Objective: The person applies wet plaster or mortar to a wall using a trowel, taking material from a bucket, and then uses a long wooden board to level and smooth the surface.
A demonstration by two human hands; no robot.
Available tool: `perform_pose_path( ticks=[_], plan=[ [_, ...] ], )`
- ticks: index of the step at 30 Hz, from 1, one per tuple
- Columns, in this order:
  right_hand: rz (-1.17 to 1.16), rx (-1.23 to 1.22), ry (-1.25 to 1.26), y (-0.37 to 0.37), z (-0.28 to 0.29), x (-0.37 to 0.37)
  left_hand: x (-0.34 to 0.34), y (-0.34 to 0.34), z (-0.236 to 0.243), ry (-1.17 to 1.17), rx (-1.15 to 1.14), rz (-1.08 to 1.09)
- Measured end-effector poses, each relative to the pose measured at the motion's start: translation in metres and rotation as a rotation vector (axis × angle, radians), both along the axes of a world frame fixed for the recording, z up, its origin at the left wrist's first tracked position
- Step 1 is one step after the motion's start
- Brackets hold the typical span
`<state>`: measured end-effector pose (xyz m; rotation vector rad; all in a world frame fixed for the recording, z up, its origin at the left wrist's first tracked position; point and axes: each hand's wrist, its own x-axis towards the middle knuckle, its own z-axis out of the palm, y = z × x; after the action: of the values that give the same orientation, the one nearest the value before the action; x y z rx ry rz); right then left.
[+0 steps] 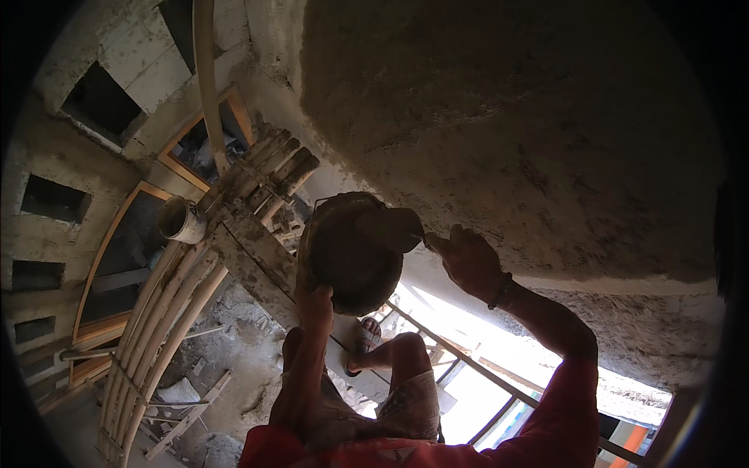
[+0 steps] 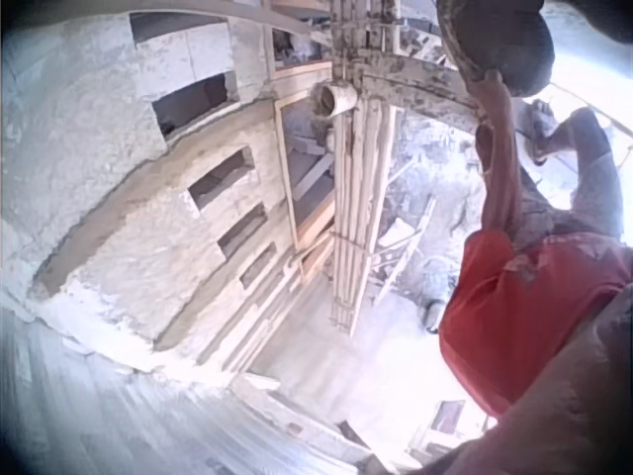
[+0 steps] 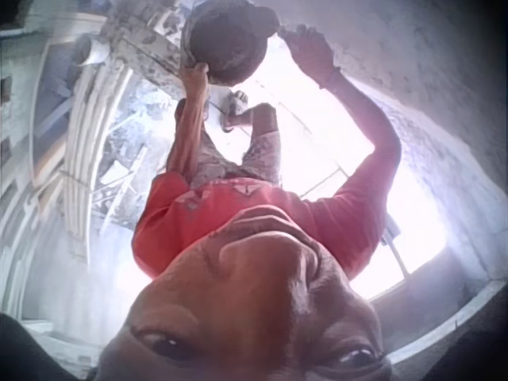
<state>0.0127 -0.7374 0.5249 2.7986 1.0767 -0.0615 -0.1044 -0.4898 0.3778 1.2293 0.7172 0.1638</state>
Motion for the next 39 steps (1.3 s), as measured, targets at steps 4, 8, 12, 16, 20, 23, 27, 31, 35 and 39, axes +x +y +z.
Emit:
perform_pose_path(
  ticks=[4,8,12,16,20,23,27,31,35,39],
  plan=[
    [-0.038,-0.086,0.156,-0.002,-0.023,-0.013,-0.002,-0.017,0.058,-0.045,-0.114,-0.027],
    [-0.172,0.076,0.618,0.012,-0.001,-0.033,0.007,-0.029,0.111,-0.032,-0.159,-0.056],
    [-0.217,0.398,0.696,-0.009,0.018,-0.039,0.009,-0.031,0.139,-0.045,-0.107,-0.077],
    [-0.201,0.487,0.578,-0.021,0.062,-0.03,0.014,-0.029,0.149,-0.034,-0.14,-0.033],
    [-0.179,0.533,0.436,-0.024,0.135,-0.024,0.007,-0.018,0.159,0.011,-0.179,-0.022],
    [-0.125,0.51,0.453,-0.024,0.195,-0.017,0.002,-0.012,0.162,-0.016,-0.139,-0.012],
    [0.002,0.602,0.546,-0.024,0.234,-0.006,-0.007,-0.006,0.171,-0.042,-0.113,0.064],
    [-0.487,0.599,0.729,-0.059,0.222,0.039,-0.015,-0.001,0.17,0.01,-0.117,0.067],
    [-0.6,0.554,-0.02,-0.127,0.28,0.089,-0.02,-0.007,0.189,0.173,-0.055,0.042],
    [-0.321,0.469,-0.009,-0.087,0.306,0.056,-0.026,-0.01,0.184,0.1,-0.12,0.044]
  ],
)
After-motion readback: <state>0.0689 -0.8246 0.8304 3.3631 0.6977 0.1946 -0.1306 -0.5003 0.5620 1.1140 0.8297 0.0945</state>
